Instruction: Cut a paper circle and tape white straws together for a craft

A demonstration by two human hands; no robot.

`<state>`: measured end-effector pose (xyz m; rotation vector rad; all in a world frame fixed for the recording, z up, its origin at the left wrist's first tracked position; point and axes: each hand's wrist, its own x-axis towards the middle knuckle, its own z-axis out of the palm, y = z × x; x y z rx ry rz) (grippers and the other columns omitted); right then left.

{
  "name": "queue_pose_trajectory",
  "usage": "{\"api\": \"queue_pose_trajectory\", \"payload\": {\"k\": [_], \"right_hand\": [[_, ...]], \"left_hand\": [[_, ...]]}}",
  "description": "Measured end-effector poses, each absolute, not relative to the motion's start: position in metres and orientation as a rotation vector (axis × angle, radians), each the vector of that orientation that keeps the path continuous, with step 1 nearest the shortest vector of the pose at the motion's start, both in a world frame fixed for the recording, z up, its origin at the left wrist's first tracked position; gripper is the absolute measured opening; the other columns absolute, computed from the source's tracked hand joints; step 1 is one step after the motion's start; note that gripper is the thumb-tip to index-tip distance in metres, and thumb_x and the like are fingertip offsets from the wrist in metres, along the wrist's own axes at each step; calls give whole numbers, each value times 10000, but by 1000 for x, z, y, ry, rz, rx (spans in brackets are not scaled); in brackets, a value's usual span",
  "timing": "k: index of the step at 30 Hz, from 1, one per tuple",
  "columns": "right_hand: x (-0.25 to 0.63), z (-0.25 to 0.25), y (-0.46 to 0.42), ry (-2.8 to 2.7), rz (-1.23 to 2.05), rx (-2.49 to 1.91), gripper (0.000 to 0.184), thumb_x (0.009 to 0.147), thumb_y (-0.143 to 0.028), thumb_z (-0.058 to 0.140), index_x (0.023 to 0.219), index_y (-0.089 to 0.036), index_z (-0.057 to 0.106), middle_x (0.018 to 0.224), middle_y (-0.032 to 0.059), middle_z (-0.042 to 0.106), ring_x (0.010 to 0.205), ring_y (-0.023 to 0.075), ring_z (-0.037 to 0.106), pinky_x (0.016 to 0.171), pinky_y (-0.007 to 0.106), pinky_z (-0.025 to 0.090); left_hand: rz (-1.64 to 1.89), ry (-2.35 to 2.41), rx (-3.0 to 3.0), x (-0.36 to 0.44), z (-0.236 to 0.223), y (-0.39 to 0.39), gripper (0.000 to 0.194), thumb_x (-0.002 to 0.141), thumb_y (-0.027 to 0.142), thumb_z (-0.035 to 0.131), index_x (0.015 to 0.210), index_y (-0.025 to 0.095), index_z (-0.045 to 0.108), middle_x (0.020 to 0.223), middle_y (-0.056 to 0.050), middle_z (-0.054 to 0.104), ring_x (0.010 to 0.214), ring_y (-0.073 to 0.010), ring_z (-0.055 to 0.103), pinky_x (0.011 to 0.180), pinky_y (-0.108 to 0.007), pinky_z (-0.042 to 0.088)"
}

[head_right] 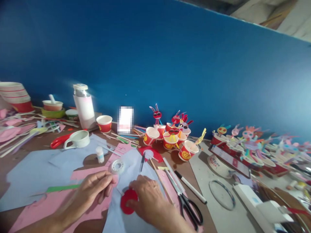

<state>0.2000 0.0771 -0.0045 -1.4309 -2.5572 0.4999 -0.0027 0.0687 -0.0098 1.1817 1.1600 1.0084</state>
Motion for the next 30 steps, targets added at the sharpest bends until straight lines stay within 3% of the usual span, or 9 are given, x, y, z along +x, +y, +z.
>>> {"api": "queue_pose_trajectory", "payload": {"k": [4, 8, 12, 18, 25, 30], "right_hand": [[197, -7, 74, -2595, 457, -1442, 222, 718, -214, 679, 936, -219, 638, 932, 31, 639, 890, 199, 599, 758, 280, 419], [197, -1, 71, -2584, 431, -1476, 127, 728, -155, 639, 848, -189, 613, 865, 30, 640, 838, 193, 592, 701, 275, 408], [207, 4, 68, -2422, 684, -1544, 52, 771, -159, 566, 784, -202, 593, 727, -16, 645, 691, 140, 578, 623, 239, 375], [221, 1, 69, -2253, 977, -1528, 50, 782, -183, 533, 765, -206, 573, 654, -39, 629, 623, 123, 557, 572, 218, 367], [223, -22, 67, -2354, 749, -1525, 104, 837, -209, 502, 825, -233, 602, 717, -32, 665, 655, 144, 599, 594, 240, 391], [231, -29, 68, -2460, 451, -1387, 164, 884, -245, 472, 874, -244, 636, 812, 4, 665, 708, 155, 626, 632, 255, 430]], "left_hand": [[929, 1154, 1315, -5, -6, 62, 377, 846, 493, 463, 753, 146, 581, 572, 10, 539, 431, -89, 434, 432, -202, 303], [765, 1089, 1876, -6, -1, 49, 287, 909, 352, 421, 814, 190, 637, 690, -23, 597, 626, -143, 525, 590, -231, 371], [645, 798, 2344, -3, -4, 42, 175, 886, 232, 469, 901, 219, 643, 787, -57, 658, 741, -193, 561, 665, -273, 376], [459, 735, 2529, 1, -13, 40, 114, 862, 234, 505, 778, 210, 577, 747, -62, 646, 743, -220, 550, 657, -303, 380], [491, 825, 2555, -2, -7, 46, 256, 909, 207, 397, 725, 216, 576, 671, -60, 609, 671, -194, 515, 631, -294, 356], [780, 1111, 2334, -16, 2, 65, 272, 913, 212, 391, 768, 175, 618, 690, -58, 594, 684, -173, 509, 656, -276, 381]]}}
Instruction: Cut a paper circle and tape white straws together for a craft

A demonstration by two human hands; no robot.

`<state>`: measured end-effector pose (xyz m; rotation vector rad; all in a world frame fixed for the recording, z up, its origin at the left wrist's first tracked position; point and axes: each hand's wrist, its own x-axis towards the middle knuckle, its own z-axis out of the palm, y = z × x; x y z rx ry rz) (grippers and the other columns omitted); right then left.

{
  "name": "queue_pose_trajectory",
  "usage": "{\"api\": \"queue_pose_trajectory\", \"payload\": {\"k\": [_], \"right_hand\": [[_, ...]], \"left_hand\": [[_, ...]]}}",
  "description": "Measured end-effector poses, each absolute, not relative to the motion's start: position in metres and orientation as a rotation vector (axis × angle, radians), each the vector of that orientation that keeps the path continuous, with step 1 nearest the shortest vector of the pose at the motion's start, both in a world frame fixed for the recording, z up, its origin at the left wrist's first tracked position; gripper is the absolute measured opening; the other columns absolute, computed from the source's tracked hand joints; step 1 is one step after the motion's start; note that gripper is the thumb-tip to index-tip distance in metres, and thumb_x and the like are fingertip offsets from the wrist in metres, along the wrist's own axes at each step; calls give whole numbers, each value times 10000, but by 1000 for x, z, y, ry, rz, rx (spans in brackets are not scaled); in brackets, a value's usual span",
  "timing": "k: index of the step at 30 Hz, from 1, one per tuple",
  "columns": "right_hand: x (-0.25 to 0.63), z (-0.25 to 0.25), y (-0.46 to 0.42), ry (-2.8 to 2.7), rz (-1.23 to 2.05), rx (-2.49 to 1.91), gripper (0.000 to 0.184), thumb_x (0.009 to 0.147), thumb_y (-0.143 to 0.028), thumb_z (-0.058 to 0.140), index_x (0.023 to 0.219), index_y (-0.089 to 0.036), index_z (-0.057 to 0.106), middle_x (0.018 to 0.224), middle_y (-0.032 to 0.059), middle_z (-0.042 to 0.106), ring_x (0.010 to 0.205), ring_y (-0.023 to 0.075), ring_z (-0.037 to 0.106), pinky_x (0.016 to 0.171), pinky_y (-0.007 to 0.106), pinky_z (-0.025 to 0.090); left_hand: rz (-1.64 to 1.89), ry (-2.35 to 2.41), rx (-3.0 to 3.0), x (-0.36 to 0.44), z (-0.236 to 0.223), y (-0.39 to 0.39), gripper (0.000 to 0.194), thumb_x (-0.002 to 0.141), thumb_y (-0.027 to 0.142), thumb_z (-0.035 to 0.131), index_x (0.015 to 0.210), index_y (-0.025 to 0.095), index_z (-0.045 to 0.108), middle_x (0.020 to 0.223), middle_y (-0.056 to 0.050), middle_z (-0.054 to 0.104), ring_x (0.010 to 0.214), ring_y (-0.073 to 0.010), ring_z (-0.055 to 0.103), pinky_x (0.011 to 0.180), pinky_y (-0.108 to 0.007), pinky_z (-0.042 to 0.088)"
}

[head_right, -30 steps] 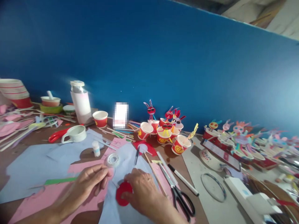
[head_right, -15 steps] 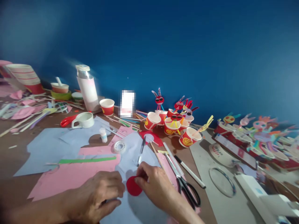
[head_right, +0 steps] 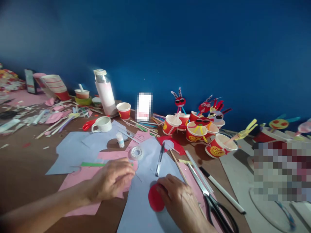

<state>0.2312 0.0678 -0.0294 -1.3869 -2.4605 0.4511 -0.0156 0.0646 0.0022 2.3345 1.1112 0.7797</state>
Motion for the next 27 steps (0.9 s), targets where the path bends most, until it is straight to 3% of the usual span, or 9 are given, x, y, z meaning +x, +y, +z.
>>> {"api": "queue_pose_trajectory", "payload": {"k": [6, 17, 20, 22, 24, 27], "right_hand": [[235, -37, 67, -2433, 207, -1225, 224, 918, -291, 428, 876, -253, 645, 796, 6, 647, 678, 152, 630, 599, 259, 428], [236, -38, 55, -2420, 292, -1048, 181, 920, -243, 450, 854, -229, 617, 755, 10, 615, 697, 169, 575, 638, 287, 387], [232, -36, 52, -2438, 264, -989, 187, 921, -240, 443, 847, -229, 614, 732, 7, 611, 668, 175, 551, 612, 292, 365], [228, -35, 50, -2435, 231, -941, 212, 927, -245, 431, 818, -229, 612, 708, 4, 606, 631, 172, 530, 595, 292, 351], [225, -35, 48, -2425, 220, -902, 215, 928, -250, 434, 808, -228, 611, 700, 1, 608, 620, 169, 526, 597, 292, 348], [222, -36, 47, -2422, 201, -840, 183, 921, -232, 452, 835, -220, 613, 709, 2, 622, 634, 167, 540, 612, 290, 355]], "left_hand": [[1090, 1404, 1878, -26, 12, 80, 287, 906, 271, 406, 737, 154, 607, 736, -35, 623, 701, -141, 559, 656, -248, 437], [1013, 1514, 2213, -58, 26, 31, 197, 892, 189, 424, 832, 162, 610, 774, -30, 618, 715, -128, 563, 619, -230, 453], [889, 1565, 2404, -64, 8, 3, 153, 861, 180, 510, 974, 177, 612, 942, -50, 661, 921, -170, 587, 823, -298, 476], [635, 1680, 2502, -66, -5, -12, 364, 792, 250, 625, 1147, 194, 570, 1160, -85, 617, 1103, -254, 528, 920, -409, 450], [450, 1753, 2521, -69, -14, -22, 504, 727, 277, 690, 1204, 207, 542, 1257, -96, 568, 1155, -304, 495, 933, -478, 447], [326, 1819, 2468, -72, -20, -29, 528, 710, 273, 703, 1209, 212, 539, 1296, -93, 544, 1175, -313, 485, 942, -500, 451]]}}
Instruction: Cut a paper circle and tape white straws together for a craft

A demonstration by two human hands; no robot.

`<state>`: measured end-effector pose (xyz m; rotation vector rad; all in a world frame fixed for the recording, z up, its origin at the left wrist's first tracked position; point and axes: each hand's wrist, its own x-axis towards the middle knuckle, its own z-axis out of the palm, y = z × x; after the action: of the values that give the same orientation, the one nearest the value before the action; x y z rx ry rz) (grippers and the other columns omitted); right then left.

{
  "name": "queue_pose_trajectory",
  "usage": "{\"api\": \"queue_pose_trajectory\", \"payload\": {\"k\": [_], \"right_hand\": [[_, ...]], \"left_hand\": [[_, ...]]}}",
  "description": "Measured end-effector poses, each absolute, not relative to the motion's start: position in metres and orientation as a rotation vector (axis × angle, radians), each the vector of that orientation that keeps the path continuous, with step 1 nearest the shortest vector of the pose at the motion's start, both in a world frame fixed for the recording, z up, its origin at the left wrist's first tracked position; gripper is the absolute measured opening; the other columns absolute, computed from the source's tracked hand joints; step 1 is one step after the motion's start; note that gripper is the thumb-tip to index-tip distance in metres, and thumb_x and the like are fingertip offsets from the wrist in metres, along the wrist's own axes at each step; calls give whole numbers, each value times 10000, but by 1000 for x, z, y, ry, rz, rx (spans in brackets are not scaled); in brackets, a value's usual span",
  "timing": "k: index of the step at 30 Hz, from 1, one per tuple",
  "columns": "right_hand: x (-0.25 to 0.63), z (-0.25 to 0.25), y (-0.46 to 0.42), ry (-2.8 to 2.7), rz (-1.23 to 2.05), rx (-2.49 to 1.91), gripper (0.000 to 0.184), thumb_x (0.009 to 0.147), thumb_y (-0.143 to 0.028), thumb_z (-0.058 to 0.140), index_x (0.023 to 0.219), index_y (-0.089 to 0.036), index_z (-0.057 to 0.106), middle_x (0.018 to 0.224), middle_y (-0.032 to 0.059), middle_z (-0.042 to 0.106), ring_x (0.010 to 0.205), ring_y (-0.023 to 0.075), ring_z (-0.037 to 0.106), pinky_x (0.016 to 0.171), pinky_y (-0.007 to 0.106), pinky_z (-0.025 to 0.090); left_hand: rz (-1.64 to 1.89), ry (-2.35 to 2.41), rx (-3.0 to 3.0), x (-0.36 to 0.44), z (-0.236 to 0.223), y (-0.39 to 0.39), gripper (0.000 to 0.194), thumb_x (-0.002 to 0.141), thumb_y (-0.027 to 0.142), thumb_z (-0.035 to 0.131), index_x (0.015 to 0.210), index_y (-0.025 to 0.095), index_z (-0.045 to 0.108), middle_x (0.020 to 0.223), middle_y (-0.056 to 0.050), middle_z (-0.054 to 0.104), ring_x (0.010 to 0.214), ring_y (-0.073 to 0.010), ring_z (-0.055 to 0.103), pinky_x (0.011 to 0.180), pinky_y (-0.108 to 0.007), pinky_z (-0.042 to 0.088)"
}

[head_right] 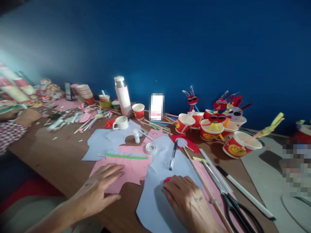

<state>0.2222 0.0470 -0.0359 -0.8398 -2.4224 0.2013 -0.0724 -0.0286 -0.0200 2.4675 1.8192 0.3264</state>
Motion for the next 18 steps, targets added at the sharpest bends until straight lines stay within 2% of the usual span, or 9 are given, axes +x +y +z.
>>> {"api": "queue_pose_trajectory", "payload": {"k": [5, 9, 12, 18], "right_hand": [[221, -37, 47, -2462, 177, -796, 165, 912, -179, 454, 876, -215, 612, 751, 11, 633, 673, 174, 545, 645, 301, 348], [219, -30, 46, -2517, 202, -831, 163, 908, -172, 463, 865, -218, 613, 763, 8, 628, 692, 177, 540, 654, 310, 331], [214, -19, 44, -2532, 166, -817, 201, 917, -169, 440, 829, -209, 616, 730, 9, 619, 673, 167, 536, 643, 309, 320], [199, -5, 40, -2631, 100, -865, 225, 891, -189, 496, 676, -192, 563, 653, -5, 586, 623, 141, 511, 628, 303, 317]], "left_hand": [[372, 1827, 2462, -75, -21, -30, 363, 768, 218, 634, 1127, 222, 584, 1264, -66, 570, 1165, -279, 506, 944, -470, 466], [585, 1822, 2503, -74, -27, -30, 158, 815, 184, 551, 941, 230, 635, 1146, -46, 639, 1064, -250, 584, 867, -427, 517], [763, 1804, 2553, -78, -37, -27, 159, 851, 162, 486, 832, 222, 632, 1034, -40, 682, 973, -222, 632, 802, -371, 543], [1078, 1676, 2617, -101, -61, -21, 189, 828, 243, 580, 1011, 242, 629, 955, -18, 708, 882, -166, 673, 806, -242, 548]]}}
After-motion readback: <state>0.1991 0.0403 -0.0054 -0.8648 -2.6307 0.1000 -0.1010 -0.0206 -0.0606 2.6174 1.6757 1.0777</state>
